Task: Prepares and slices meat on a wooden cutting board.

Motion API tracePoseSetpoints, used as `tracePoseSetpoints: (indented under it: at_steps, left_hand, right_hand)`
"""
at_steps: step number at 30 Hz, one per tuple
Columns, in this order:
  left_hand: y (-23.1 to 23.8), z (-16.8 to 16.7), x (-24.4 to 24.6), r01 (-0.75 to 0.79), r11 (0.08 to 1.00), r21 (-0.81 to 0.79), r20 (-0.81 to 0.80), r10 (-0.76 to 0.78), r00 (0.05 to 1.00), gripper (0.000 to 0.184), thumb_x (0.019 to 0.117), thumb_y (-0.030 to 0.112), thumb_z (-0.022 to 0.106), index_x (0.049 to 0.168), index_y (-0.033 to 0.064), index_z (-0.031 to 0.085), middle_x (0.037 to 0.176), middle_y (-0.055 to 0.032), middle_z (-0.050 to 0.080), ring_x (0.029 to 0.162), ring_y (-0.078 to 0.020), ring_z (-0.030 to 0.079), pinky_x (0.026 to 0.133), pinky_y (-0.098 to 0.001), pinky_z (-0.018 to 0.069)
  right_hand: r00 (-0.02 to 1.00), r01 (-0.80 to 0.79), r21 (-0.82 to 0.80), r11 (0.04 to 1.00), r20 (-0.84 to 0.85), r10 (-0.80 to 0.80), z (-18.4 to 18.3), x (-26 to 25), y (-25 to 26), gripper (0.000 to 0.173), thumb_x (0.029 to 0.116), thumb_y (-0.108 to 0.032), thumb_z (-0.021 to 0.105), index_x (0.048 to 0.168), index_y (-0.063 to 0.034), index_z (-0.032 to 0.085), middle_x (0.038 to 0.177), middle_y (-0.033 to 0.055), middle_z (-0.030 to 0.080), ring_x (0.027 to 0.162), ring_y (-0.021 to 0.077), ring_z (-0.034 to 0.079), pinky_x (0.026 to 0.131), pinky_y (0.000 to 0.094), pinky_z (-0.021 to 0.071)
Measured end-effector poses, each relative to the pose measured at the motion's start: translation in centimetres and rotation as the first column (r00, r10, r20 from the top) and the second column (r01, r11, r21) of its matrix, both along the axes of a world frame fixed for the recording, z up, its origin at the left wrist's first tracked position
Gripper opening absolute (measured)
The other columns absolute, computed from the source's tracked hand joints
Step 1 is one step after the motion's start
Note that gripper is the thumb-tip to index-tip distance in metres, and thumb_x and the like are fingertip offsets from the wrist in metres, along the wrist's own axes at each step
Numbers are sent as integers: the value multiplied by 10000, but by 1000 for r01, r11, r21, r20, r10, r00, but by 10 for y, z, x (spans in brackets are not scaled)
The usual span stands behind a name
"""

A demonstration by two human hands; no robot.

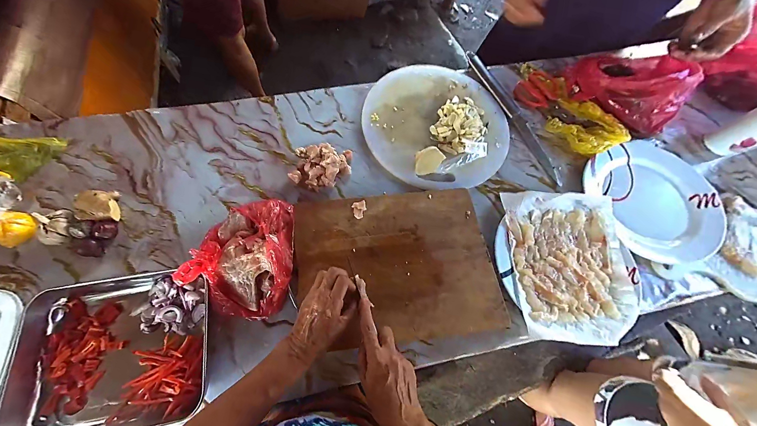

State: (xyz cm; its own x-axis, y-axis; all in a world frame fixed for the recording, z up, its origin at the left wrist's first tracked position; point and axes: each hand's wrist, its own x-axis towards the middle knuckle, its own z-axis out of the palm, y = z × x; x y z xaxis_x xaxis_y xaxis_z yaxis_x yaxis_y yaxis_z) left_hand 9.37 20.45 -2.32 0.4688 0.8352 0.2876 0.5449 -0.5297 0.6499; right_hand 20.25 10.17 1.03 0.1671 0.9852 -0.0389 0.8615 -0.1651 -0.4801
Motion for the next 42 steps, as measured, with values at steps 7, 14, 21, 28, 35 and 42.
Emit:
tracePoseSetpoints:
  at_steps: [7,14,21,28,35,42]
  left_hand:
    - [0,5,4,-15,1000,-3,-23,15,1000,117,838,37,713,904,-59,703,1026,-230,711,968,-398,701,867,-455,568]
    - [-1,-1,5,-44,999,16,1,44,999,69,855,25,676,880,-39,684,965,-205,699,942,-370,695,862,-414,564]
    - [-7,-3,6,-86,994,74,-18,87,996,44,837,-10,668,873,-36,670,951,-211,697,929,-383,696,851,-415,565]
    - [-3,8,0,-163,984,-78,97,170,981,116,904,11,632,965,-85,654,964,-235,666,925,-334,678,865,-366,556]
    - [-6,1,-6,-7,1000,19,14,7,1000,225,894,195,728,1020,12,765,1088,-208,704,1037,-408,668,931,-484,528]
    - [-8,17,-34,-99,982,-161,81,113,990,294,884,46,663,1150,-80,658,1153,-259,660,1026,-354,655,888,-407,541]
  right_hand:
    - [998,-60,44,997,34,58,1,12,-8,517,927,-43,580,1442,6,563,817,232,660,488,320,640,446,432,539]
    - [991,-80,8,997,113,79,4,21,-50,502,938,-46,589,1439,-19,573,789,220,658,473,312,640,424,411,533]
    - [984,-71,-83,994,157,84,3,16,-52,518,967,-42,560,1484,-46,531,814,218,660,485,313,642,440,410,532]
    - [1000,-30,106,994,-3,30,0,41,-69,478,949,-53,513,1418,-30,602,737,170,650,474,290,618,423,423,514]
    - [986,44,236,971,-169,-4,-7,37,-46,500,937,-23,515,1430,55,551,788,181,682,525,258,623,507,384,547]
    - [982,-37,187,982,-175,71,-1,11,-18,512,948,-21,536,1458,23,535,777,184,646,501,270,610,464,390,527]
